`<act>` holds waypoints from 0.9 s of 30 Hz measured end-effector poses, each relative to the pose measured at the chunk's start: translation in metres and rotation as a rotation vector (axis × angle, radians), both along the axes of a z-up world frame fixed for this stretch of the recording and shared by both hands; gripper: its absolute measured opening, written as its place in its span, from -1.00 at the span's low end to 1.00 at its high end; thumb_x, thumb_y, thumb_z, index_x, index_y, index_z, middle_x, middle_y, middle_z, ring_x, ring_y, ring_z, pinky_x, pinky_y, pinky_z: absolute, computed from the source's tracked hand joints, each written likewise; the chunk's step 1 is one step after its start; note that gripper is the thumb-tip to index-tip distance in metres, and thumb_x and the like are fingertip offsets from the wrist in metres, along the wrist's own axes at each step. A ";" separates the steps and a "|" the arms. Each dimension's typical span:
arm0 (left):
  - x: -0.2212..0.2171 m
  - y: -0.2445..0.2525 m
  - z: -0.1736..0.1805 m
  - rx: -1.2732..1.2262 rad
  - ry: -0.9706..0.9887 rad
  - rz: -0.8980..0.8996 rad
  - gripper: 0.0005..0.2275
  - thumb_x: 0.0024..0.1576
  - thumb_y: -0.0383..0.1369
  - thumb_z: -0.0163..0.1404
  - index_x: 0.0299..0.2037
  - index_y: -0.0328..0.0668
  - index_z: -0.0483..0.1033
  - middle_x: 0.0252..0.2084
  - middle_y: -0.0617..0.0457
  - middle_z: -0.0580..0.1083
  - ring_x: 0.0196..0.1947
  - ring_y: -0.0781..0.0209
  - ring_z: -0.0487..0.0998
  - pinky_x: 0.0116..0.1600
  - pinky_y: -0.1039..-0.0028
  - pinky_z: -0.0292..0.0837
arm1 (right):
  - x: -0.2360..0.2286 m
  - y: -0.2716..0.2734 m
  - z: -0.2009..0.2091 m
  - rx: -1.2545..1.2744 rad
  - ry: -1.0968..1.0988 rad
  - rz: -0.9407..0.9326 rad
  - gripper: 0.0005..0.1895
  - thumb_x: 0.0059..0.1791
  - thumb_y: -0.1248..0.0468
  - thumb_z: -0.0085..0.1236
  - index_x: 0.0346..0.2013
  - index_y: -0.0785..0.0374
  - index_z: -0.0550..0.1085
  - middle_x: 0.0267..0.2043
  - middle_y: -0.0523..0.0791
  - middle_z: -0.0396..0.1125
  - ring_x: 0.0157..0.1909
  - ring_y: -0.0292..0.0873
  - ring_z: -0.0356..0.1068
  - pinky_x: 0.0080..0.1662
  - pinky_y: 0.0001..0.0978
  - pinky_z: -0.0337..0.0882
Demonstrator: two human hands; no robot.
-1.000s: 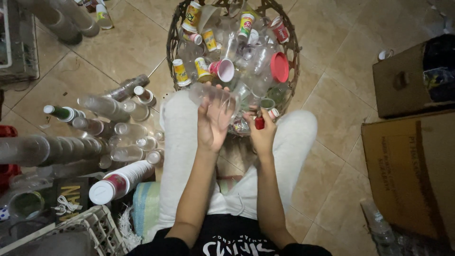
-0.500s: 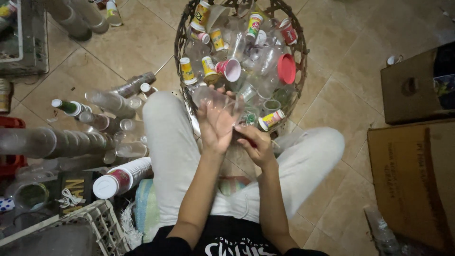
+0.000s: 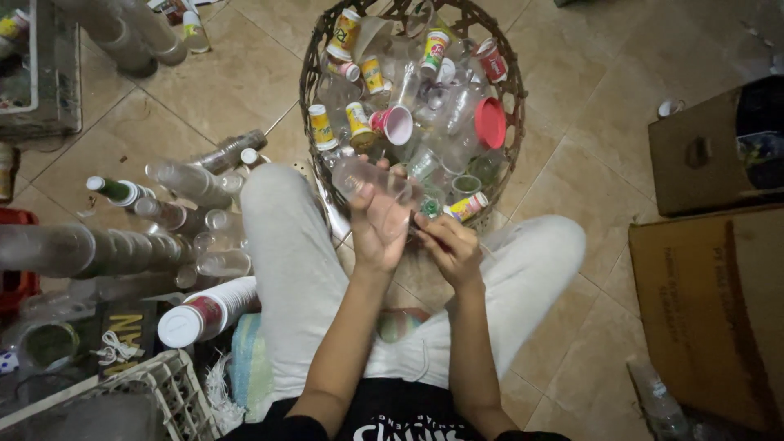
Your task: The recorder is removing labels and stickers from various used plastic cups using their fingers and a small blade.
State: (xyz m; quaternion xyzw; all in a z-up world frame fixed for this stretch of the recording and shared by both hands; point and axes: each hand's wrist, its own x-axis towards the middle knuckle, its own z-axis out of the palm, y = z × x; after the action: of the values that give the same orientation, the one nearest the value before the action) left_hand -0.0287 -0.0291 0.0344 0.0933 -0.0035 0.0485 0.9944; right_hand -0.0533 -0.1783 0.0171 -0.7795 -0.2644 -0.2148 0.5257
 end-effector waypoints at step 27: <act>0.010 0.003 0.001 0.257 0.410 -0.187 -0.80 0.19 -0.21 0.11 -0.07 -0.02 0.48 0.07 -0.02 0.54 0.14 -0.03 0.56 0.13 0.15 0.57 | 0.010 -0.026 -0.044 0.027 0.018 -0.240 -0.68 0.05 0.18 0.24 0.06 0.22 0.63 -0.30 -0.02 0.50 -0.32 0.02 0.50 -0.17 -0.15 0.49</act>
State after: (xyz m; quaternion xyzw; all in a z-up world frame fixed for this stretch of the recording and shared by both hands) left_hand -0.0189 -0.0260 0.0351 0.2260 0.1834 -0.0644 0.9545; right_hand -0.0435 -0.2041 -0.0267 -0.8002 -0.1616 -0.2728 0.5090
